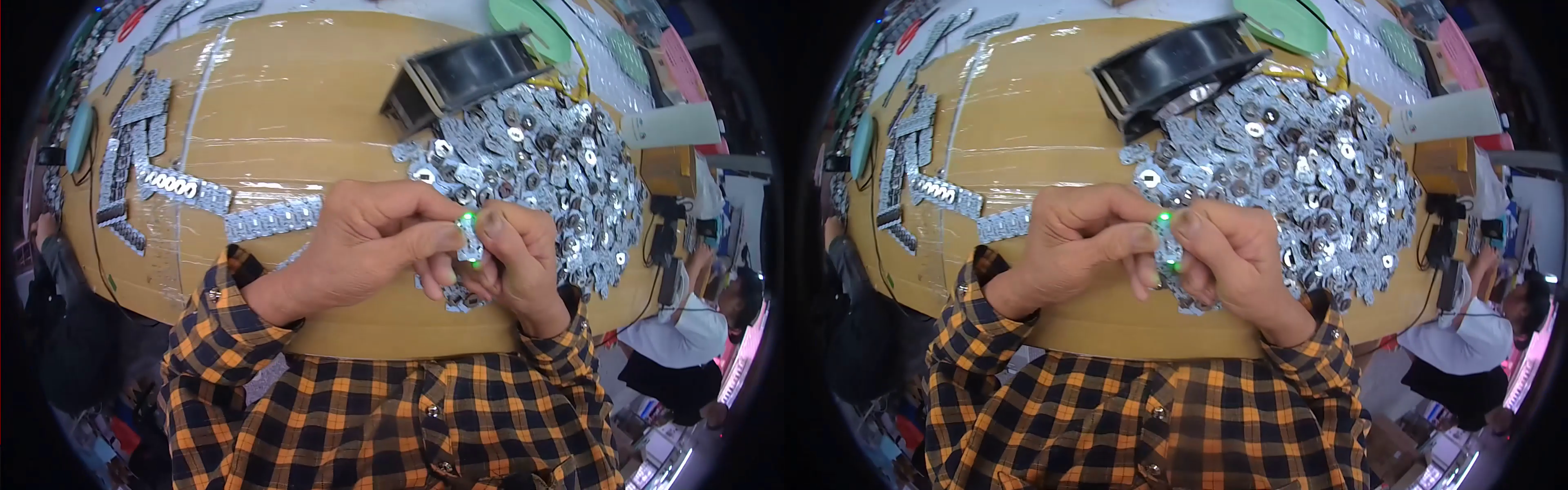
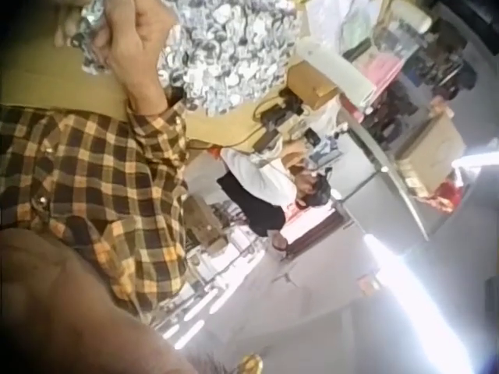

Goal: Sort and inspect small metal plates with electronic components at a workbench.

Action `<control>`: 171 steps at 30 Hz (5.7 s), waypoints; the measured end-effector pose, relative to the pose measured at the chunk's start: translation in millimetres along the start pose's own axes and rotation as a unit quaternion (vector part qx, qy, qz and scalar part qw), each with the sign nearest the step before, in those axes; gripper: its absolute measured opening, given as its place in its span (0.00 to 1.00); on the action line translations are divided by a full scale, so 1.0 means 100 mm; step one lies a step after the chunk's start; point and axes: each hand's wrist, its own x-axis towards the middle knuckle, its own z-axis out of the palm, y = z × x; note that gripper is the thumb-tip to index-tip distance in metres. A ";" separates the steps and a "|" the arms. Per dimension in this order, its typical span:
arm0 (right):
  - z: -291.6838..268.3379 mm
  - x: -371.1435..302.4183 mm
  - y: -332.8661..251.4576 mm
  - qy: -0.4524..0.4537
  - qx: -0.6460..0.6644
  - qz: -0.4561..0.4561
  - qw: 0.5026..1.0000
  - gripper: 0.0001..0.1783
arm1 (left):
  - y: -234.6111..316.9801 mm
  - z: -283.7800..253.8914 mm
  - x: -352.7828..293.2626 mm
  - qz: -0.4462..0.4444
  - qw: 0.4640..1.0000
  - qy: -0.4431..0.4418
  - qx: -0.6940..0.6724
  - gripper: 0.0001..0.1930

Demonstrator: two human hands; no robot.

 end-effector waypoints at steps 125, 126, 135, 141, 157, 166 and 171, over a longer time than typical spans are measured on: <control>-0.03 -0.17 -0.14 -0.141 -0.248 -0.227 0.931 0.16 | 0.36 0.11 -0.36 0.037 0.962 -0.021 0.271 0.07; -0.04 -0.15 -0.14 -0.162 -0.283 -0.250 0.912 0.16 | 0.38 0.09 -0.35 0.019 0.958 -0.042 0.281 0.07; -0.04 -0.23 -0.14 -0.173 -0.361 -0.236 0.885 0.13 | 0.43 0.12 -0.27 -0.012 0.953 -0.104 0.284 0.07; -0.15 -0.32 -0.23 -0.125 -0.378 -0.198 0.895 0.13 | 0.41 0.18 -0.05 -0.040 0.948 -0.125 0.291 0.08; -0.13 -0.13 -0.14 -0.090 -0.182 -0.052 0.978 0.13 | 0.22 0.04 0.01 -0.129 0.985 -0.077 0.086 0.06; -0.14 0.01 -0.05 -0.014 0.038 0.041 0.998 0.16 | 0.08 0.04 0.05 0.054 0.981 0.032 0.181 0.06; -0.10 0.00 -0.06 0.029 0.013 -0.010 0.999 0.15 | 0.05 0.01 0.17 0.205 0.910 0.039 0.359 0.13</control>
